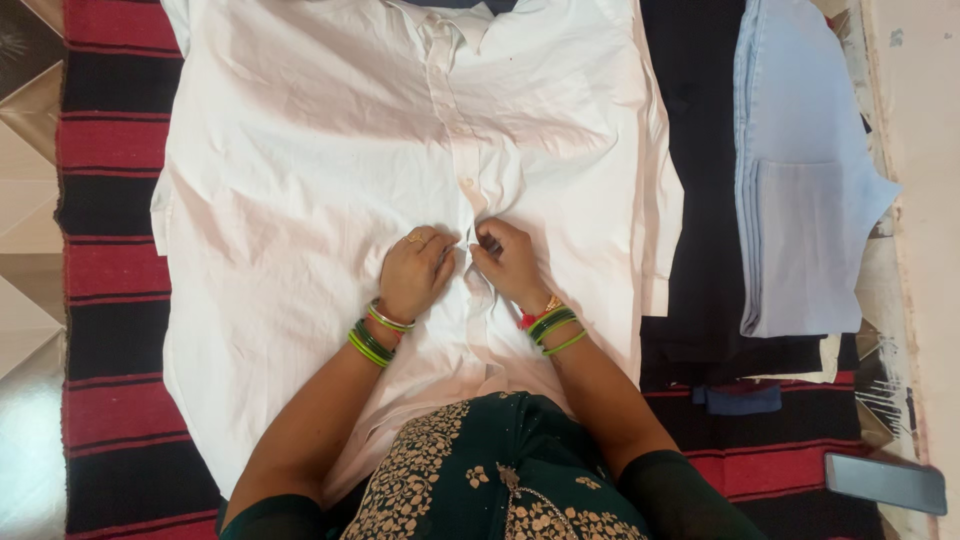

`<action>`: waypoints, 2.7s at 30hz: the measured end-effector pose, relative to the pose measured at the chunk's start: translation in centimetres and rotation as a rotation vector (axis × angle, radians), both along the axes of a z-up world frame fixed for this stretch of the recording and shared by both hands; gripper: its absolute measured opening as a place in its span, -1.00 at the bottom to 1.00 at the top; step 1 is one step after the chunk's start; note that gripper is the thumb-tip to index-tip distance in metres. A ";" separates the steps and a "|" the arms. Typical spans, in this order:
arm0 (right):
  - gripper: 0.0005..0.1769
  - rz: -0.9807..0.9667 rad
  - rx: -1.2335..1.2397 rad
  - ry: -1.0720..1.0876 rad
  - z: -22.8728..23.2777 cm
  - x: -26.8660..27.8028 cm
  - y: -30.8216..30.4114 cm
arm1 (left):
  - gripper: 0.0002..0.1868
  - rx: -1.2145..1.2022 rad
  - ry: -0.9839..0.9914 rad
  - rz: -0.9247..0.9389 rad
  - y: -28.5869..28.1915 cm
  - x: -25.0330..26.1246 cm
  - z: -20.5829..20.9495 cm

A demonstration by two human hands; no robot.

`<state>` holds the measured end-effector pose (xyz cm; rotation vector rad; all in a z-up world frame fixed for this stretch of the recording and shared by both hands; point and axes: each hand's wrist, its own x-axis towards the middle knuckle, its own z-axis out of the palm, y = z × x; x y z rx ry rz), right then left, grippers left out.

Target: The person unbuttons a white collared shirt by hand while it lies flat on a rug, then lifts the shirt to place it inside an open suitcase.

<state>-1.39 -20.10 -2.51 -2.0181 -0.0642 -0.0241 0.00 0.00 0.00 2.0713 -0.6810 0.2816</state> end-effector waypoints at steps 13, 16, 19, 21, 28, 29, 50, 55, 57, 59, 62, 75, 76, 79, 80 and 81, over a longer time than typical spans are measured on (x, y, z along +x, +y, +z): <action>-0.87 0.000 -0.014 -0.010 0.8 0.0 0.3 | -0.83 -0.014 -0.017 -0.002 0.0 0.0 -0.5; -0.87 0.001 -0.015 -0.005 0.8 0.0 0.3 | -0.85 -0.011 -0.017 -0.003 0.0 0.0 -0.4; -0.87 0.002 -0.021 -0.004 0.7 0.0 0.2 | -0.86 -0.010 -0.029 -0.003 0.0 0.1 -0.4; -0.87 0.008 -0.023 -0.008 0.6 0.0 0.2 | -0.88 -0.011 -0.035 -0.004 0.0 0.0 -0.5; -0.87 0.006 -0.012 -0.002 0.9 -0.1 0.3 | -0.93 -0.014 -0.063 0.025 -0.1 0.0 -0.6; -0.87 0.005 -0.008 0.003 1.0 -0.1 0.3 | -0.93 -0.020 -0.069 0.028 -0.1 0.0 -0.5; -0.89 0.017 0.012 -0.011 0.7 -0.1 0.2 | -0.82 -0.052 -0.020 0.028 0.0 -0.2 0.0; -0.89 0.004 0.023 -0.028 0.7 -0.2 0.3 | -0.85 -0.025 -0.044 0.024 0.1 -0.1 0.1; -0.90 0.006 0.045 -0.028 0.6 -0.2 0.2 | -0.85 -0.023 -0.074 0.034 0.0 -0.1 0.3; -0.90 0.006 0.058 -0.033 0.5 -0.2 0.2 | -0.80 -0.026 -0.140 0.008 0.2 0.0 0.4; -0.89 0.009 0.049 -0.039 0.6 -0.2 0.3 | -0.69 -0.001 -0.149 0.028 0.2 -0.2 0.2; -0.87 0.025 -0.027 -0.099 2.3 -0.7 0.9 | -0.37 -0.153 -0.108 -0.020 0.9 -0.7 -4.4; -0.88 0.018 -0.045 -0.100 2.6 -0.8 1.0 | -0.37 -0.167 -0.131 -0.027 1.0 -0.7 -4.2; -0.88 0.005 -0.100 -0.149 3.4 -1.3 1.3 | -0.37 -0.214 -0.141 -0.062 1.1 -1.1 -3.8; -0.87 0.004 -0.118 -0.197 3.8 -1.6 1.4 | -0.37 -0.235 -0.107 -0.082 1.2 -1.3 -3.6; -0.85 0.003 -0.136 -0.245 4.1 -1.8 1.5 | -0.38 -0.256 -0.074 -0.103 1.3 -1.5 -3.4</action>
